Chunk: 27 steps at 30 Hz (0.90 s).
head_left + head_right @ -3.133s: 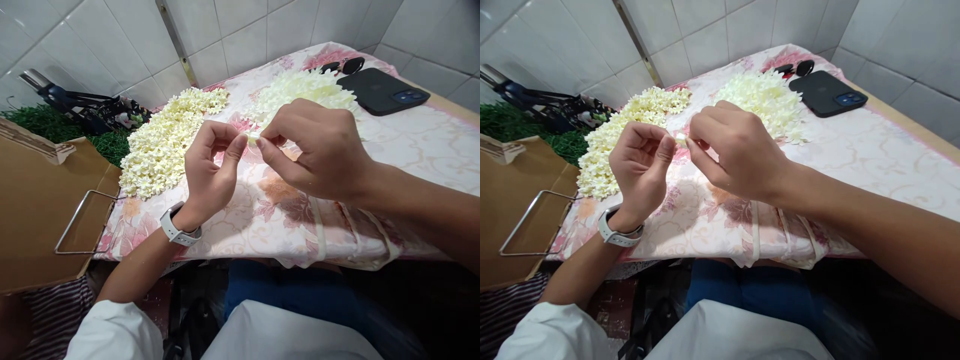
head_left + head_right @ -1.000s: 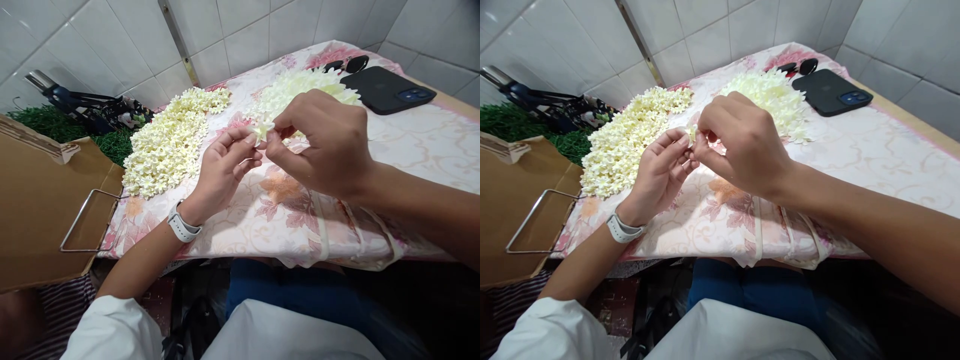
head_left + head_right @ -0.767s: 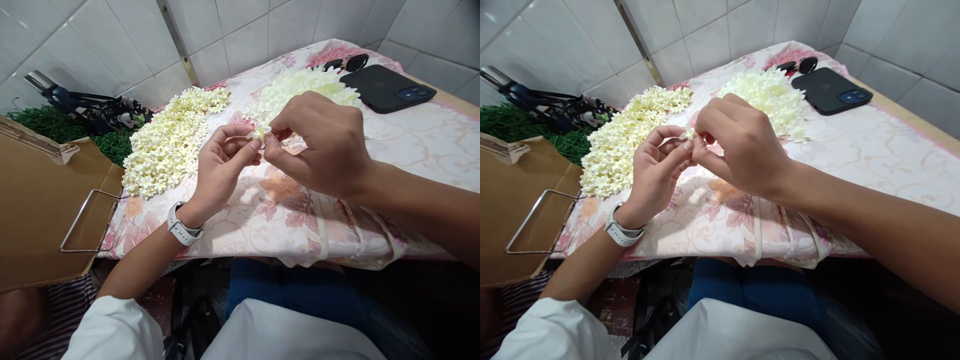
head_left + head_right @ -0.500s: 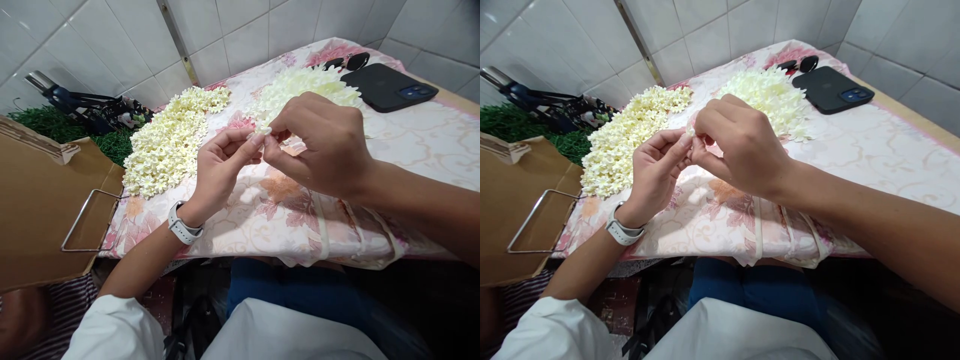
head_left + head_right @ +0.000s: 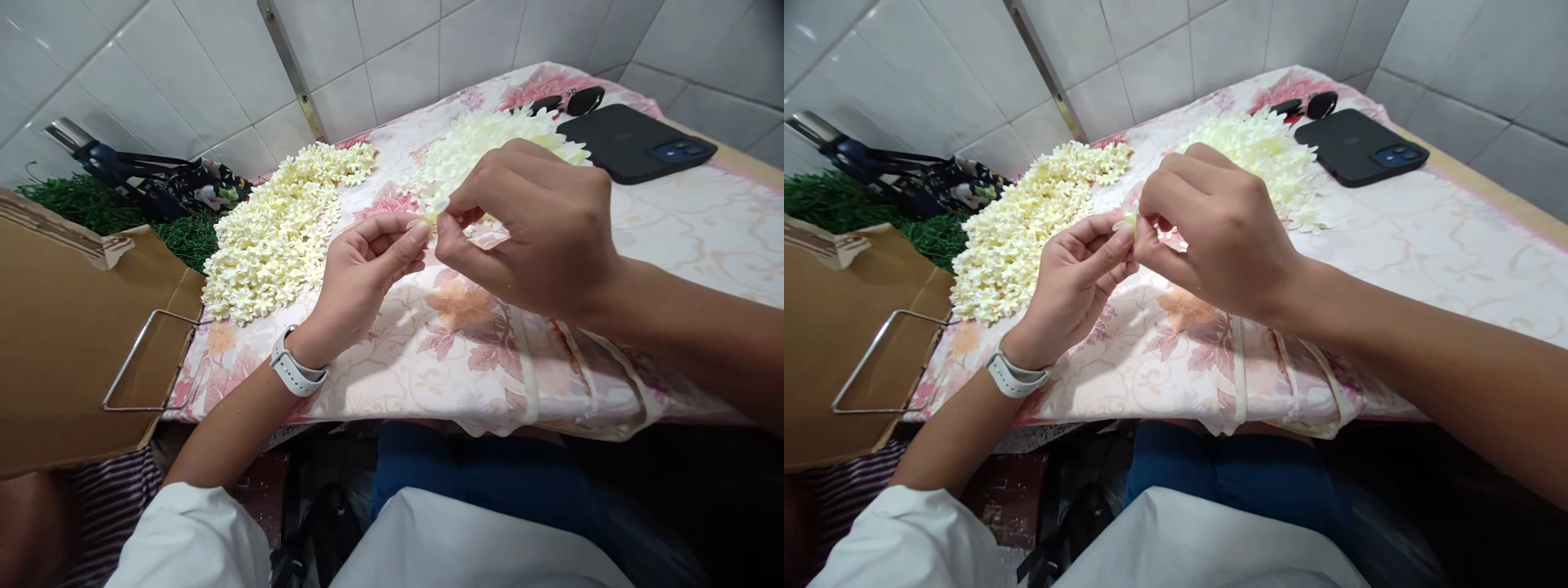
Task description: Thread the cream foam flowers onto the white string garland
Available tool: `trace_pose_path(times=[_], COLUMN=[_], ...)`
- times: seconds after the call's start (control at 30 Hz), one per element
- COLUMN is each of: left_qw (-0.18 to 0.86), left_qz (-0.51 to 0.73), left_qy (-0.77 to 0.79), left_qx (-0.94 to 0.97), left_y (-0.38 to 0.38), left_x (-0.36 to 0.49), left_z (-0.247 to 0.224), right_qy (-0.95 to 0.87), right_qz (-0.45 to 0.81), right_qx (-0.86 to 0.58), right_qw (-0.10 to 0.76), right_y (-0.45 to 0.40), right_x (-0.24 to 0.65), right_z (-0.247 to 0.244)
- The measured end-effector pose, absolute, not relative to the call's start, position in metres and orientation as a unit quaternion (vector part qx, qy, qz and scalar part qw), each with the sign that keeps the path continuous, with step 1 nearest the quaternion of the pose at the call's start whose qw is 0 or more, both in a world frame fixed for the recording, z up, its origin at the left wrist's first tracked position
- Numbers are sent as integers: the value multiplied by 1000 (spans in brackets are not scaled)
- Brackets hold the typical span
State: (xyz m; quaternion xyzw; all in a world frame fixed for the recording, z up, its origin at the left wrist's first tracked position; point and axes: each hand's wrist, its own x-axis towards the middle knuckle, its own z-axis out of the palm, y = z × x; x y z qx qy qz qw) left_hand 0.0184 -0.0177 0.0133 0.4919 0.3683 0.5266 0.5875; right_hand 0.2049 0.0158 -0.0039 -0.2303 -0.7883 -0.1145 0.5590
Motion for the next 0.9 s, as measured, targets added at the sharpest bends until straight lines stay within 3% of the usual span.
trace_pose_path(times=[0.2,0.5,0.9], left_qw=[600,624,649], left_qz=[513,502,490], left_qy=[357,338,386], left_qx=[499,495,436], left_y=[-19,-17,-12], left_x=[18,12,10], left_z=[18,15,20], right_qy=[-775,-715,-685], right_qz=[-72,129,287], right_qx=[-250,-305,-281], right_qw=[576,615,608], right_y=[17,27,36], right_x=[207,210,210], right_z=[-2,3,4])
